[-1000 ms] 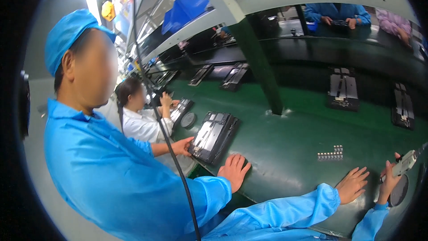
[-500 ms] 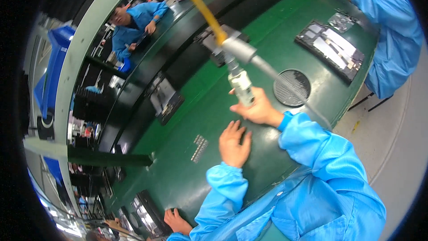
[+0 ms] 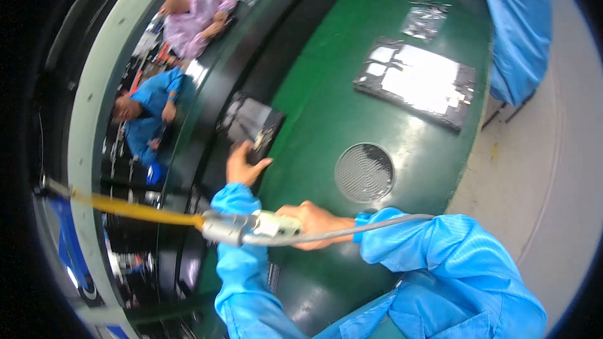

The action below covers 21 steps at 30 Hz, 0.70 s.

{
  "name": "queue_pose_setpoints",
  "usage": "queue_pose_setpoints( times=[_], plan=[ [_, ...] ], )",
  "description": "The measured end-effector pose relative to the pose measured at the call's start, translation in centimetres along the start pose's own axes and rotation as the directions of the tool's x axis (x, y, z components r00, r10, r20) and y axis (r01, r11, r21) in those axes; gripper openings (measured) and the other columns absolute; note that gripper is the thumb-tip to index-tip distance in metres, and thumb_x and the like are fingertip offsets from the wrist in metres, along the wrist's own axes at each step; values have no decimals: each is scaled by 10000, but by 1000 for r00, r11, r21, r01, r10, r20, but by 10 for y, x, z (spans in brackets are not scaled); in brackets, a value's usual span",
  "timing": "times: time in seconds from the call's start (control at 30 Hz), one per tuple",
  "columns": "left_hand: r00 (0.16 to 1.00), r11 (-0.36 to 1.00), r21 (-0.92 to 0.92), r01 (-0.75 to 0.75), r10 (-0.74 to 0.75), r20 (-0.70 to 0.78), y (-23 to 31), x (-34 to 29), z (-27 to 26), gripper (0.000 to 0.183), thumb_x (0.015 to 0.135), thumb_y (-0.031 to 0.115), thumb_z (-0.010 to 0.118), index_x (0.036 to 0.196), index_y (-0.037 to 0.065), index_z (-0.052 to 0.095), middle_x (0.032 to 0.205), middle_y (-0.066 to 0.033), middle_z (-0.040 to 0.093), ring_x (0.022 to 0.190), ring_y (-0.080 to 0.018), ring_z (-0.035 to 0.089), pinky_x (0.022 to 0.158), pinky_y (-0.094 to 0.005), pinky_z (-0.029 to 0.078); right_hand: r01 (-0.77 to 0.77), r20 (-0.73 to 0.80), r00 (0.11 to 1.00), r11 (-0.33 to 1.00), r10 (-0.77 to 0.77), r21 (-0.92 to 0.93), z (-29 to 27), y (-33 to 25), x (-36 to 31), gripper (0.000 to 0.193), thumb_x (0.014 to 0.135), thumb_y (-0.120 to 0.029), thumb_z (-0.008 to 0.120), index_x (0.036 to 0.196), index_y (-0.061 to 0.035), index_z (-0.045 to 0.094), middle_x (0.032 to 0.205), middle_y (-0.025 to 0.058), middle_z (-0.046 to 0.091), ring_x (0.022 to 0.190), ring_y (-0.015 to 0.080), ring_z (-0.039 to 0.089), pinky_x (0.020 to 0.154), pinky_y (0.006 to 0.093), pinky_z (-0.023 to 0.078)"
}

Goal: The person assembles tablet devices along a production line by attaching small components onto the frames, driving screws with an electric screwdriver, and sliding the assembled tablets down the conveyor belt.

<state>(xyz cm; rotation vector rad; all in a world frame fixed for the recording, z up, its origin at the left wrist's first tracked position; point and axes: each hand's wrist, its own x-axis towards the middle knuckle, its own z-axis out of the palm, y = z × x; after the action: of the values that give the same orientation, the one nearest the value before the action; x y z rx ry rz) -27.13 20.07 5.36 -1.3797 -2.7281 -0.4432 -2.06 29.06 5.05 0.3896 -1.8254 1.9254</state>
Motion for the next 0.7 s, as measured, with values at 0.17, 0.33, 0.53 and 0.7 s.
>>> queue_pose_setpoints(
  times=[0.17, 0.33, 0.53, 0.7],
  plan=[
    [992, 949, 288, -127, 127, 21, -19, -14, -27, 709, 579, 68, 673, 1242, 37, 423, 1256, -201, 456, 1154, -367, 437, 982, -398, 360, -88, 83, 994, 984, 76, 155, 7, 2, 1, 352, 680, -74, 650, 1003, 11, 538, 738, 181, 630, 652, 316, 632, 574, 349, 486],
    [975, 971, 237, -30, 80, -207, -8, -34, -11, 646, 572, -37, 605, 1202, 14, 474, 1208, -203, 505, 1128, -355, 472, 978, -385, 365, -108, 29, 994, 984, 105, 141, 2, -2, -3, 312, 690, -67, 638, 977, 5, 540, 710, 184, 622, 629, 314, 623, 543, 360, 469],
    [964, 966, -257, 37, -103, -247, 37, -156, 0, 585, 591, 27, 606, 1165, -28, 509, 1162, -245, 528, 1093, -399, 498, 936, -439, 388, -42, -73, 996, 995, 49, 90, -16, -11, 7, 245, 649, -69, 655, 859, -10, 542, 715, 172, 604, 669, 304, 617, 580, 373, 464],
    [976, 980, 200, 2, 42, -214, 137, -244, -10, 566, 611, 80, 559, 1163, -43, 523, 1214, -243, 501, 1148, -399, 461, 970, -461, 322, 22, -124, 992, 1000, -24, -20, -38, -13, 24, 299, 615, -68, 688, 867, 0, 543, 741, 139, 602, 684, 234, 607, 601, 329, 465]
  ],
)
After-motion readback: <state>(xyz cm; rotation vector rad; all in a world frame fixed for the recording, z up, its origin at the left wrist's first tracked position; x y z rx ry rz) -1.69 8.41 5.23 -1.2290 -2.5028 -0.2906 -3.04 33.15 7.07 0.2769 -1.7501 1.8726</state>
